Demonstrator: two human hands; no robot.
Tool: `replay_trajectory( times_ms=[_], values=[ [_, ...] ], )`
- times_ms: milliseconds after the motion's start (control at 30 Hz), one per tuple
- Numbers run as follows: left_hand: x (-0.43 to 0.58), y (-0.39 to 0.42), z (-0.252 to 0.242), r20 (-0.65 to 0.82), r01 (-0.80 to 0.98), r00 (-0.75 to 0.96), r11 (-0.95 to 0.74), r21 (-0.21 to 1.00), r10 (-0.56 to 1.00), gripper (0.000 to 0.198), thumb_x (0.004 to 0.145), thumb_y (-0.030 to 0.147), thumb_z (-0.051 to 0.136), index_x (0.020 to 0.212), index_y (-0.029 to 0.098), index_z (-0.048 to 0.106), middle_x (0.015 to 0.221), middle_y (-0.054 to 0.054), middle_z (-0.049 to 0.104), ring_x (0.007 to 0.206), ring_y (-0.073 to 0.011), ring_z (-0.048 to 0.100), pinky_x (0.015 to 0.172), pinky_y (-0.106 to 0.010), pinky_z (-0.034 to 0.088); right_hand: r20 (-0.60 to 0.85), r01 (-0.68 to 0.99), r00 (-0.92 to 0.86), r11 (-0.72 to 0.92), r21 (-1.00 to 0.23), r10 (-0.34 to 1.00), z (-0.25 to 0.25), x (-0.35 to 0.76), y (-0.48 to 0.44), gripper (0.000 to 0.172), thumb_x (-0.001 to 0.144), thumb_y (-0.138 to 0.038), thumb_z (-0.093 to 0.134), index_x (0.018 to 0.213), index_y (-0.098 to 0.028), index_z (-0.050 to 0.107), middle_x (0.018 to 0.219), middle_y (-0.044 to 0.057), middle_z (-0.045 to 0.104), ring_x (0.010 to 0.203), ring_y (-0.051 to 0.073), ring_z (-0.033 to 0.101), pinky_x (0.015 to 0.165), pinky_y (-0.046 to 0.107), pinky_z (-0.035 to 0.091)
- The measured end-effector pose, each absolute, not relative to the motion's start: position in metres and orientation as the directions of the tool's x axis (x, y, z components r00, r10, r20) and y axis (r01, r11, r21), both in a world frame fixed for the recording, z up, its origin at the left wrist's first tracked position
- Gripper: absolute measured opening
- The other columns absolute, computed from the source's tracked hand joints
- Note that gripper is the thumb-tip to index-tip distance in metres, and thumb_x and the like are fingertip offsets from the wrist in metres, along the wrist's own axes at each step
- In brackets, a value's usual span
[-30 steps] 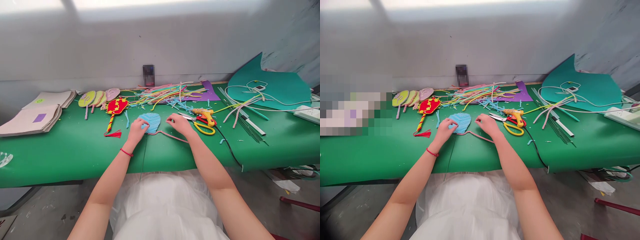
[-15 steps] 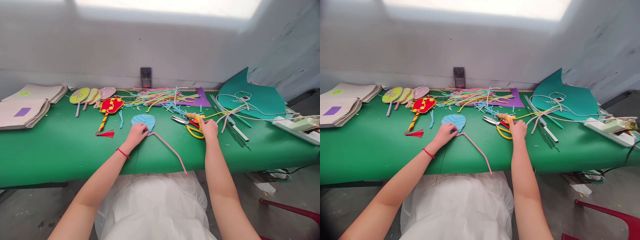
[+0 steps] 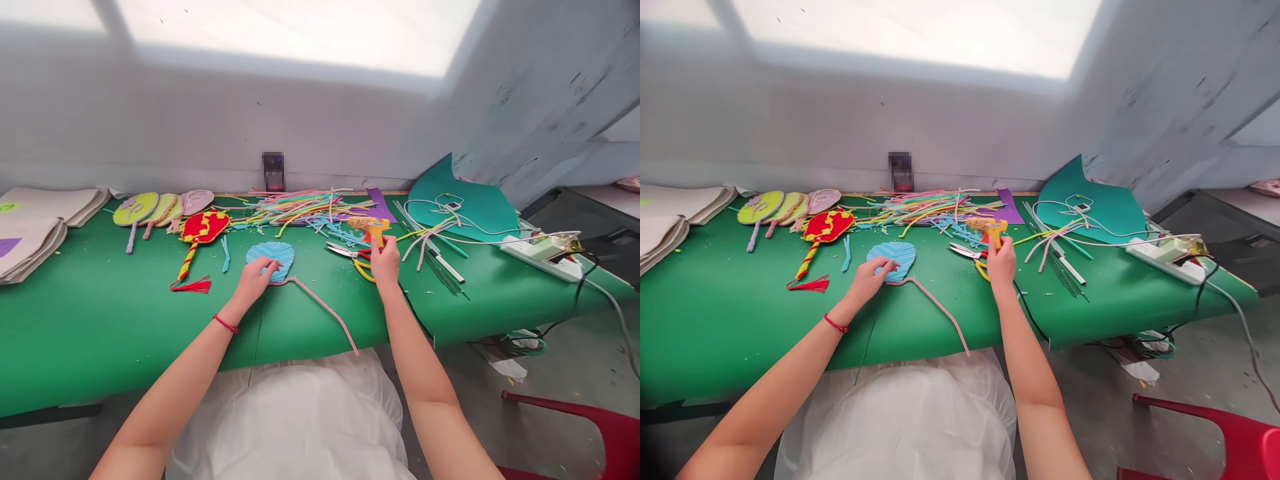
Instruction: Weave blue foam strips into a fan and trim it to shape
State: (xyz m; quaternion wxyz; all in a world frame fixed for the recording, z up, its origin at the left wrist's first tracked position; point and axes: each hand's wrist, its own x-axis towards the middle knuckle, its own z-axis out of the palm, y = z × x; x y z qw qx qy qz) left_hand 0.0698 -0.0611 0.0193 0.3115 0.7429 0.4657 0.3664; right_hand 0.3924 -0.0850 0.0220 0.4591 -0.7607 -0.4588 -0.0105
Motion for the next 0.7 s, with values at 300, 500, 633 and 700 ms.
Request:
replay_trajectory(
  times_ms=[300, 500, 633, 700],
  values=[
    [0.174, -0.076, 0.055, -0.024, -0.269, 0.541, 0.2, 0.942, 0.841, 0.051, 0.079, 0.053, 0.063, 0.111, 0.013, 0.066, 0.115, -0.016, 0.067, 0.111, -0.0265, 0.061, 0.097, -0.039, 0.044, 0.526, 0.53, 0.276, 0.33, -0.782, 0.804, 0.044, 0.287, -0.104, 0.031, 0.092, -0.041, 0.043, 0.11, -0.017, 0.051, 0.105, 0.011, 0.06, 0.089, 0.019, 0.057, 0.079, 0.033, 0.047],
    [0.183, -0.077, 0.046, -0.03, -0.465, 0.45, 0.263, 0.846, 0.892, 0.043, 0.077, 0.038, 0.071, 0.114, 0.018, 0.062, 0.116, -0.011, 0.066, 0.107, -0.0229, 0.062, 0.097, -0.039, 0.047, 0.544, 0.538, 0.059, 0.432, -0.723, 0.837, 0.041, 0.299, -0.1, 0.032, 0.095, -0.036, 0.039, 0.115, -0.019, 0.057, 0.112, 0.011, 0.058, 0.105, 0.021, 0.055, 0.093, 0.037, 0.044],
    [0.177, -0.07, 0.045, -0.048, -0.411, 0.433, 0.244, 0.879, 0.9, 0.042, 0.079, 0.04, 0.069, 0.113, 0.018, 0.061, 0.114, -0.012, 0.065, 0.103, -0.023, 0.063, 0.092, -0.041, 0.051, 0.476, 0.615, -0.071, 0.414, -0.671, 0.876, 0.041, 0.343, -0.086, 0.034, 0.096, -0.038, 0.037, 0.1, -0.02, 0.066, 0.105, 0.008, 0.062, 0.101, 0.019, 0.058, 0.089, 0.033, 0.045],
    [0.178, -0.068, 0.049, -0.025, -0.379, 0.432, 0.206, 0.902, 0.902, 0.042, 0.079, 0.041, 0.068, 0.114, 0.018, 0.061, 0.112, -0.011, 0.065, 0.102, -0.023, 0.063, 0.089, -0.041, 0.053, 0.445, 0.742, 0.001, 0.298, -0.601, 0.895, 0.038, 0.377, -0.075, 0.032, 0.095, -0.038, 0.04, 0.094, -0.019, 0.067, 0.104, 0.008, 0.063, 0.097, 0.019, 0.058, 0.084, 0.031, 0.046]
  ],
)
